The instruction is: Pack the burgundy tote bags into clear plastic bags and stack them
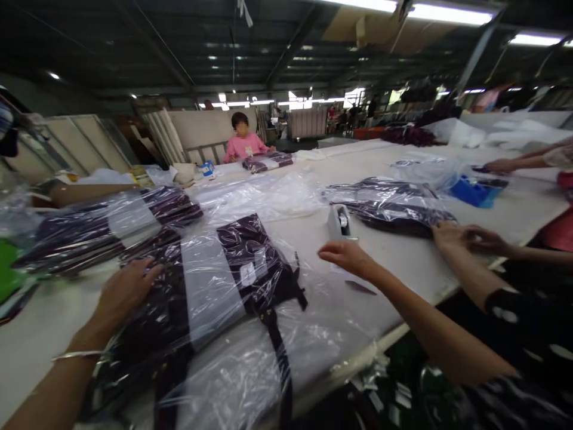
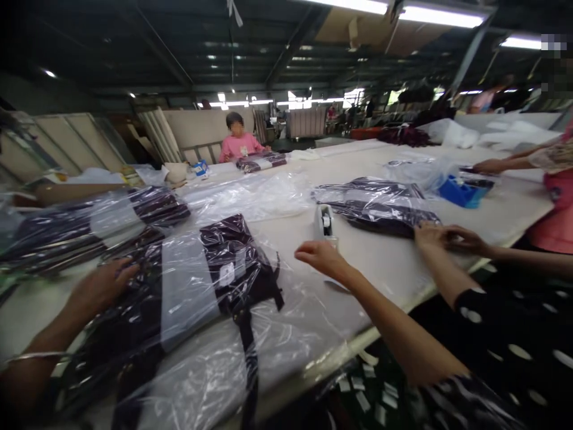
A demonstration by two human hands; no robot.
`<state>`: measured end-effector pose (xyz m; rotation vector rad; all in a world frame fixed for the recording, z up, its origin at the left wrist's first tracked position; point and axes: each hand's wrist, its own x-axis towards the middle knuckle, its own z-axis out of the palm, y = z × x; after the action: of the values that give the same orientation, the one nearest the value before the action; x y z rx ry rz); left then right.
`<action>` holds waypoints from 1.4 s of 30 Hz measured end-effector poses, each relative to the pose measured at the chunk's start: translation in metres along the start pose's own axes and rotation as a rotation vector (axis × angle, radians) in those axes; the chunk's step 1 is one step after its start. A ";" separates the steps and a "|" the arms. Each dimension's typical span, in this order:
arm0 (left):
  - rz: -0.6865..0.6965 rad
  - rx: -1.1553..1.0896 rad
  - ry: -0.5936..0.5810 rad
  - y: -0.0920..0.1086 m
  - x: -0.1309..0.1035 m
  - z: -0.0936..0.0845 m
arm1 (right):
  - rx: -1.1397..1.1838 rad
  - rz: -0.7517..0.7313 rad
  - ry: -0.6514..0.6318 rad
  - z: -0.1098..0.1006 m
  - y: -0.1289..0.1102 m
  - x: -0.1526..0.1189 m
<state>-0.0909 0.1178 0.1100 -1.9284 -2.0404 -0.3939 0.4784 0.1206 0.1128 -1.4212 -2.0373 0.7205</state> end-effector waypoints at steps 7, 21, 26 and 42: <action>0.273 -0.370 0.100 0.187 -0.031 -0.070 | -0.269 0.210 0.054 -0.024 0.090 -0.073; 0.061 -1.323 -0.301 0.373 -0.154 -0.081 | 0.950 0.186 0.247 -0.004 -0.001 -0.104; -0.061 -1.731 -0.299 0.388 -0.154 -0.076 | 1.124 0.128 0.138 0.032 -0.058 -0.126; 0.000 -1.496 -0.155 0.310 -0.185 -0.132 | 1.143 0.254 -0.405 0.058 -0.112 -0.120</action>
<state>0.2317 -0.0863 0.1533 -2.6017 -1.8809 -2.3079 0.3996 -0.0332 0.1335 -0.8441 -1.2097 1.9790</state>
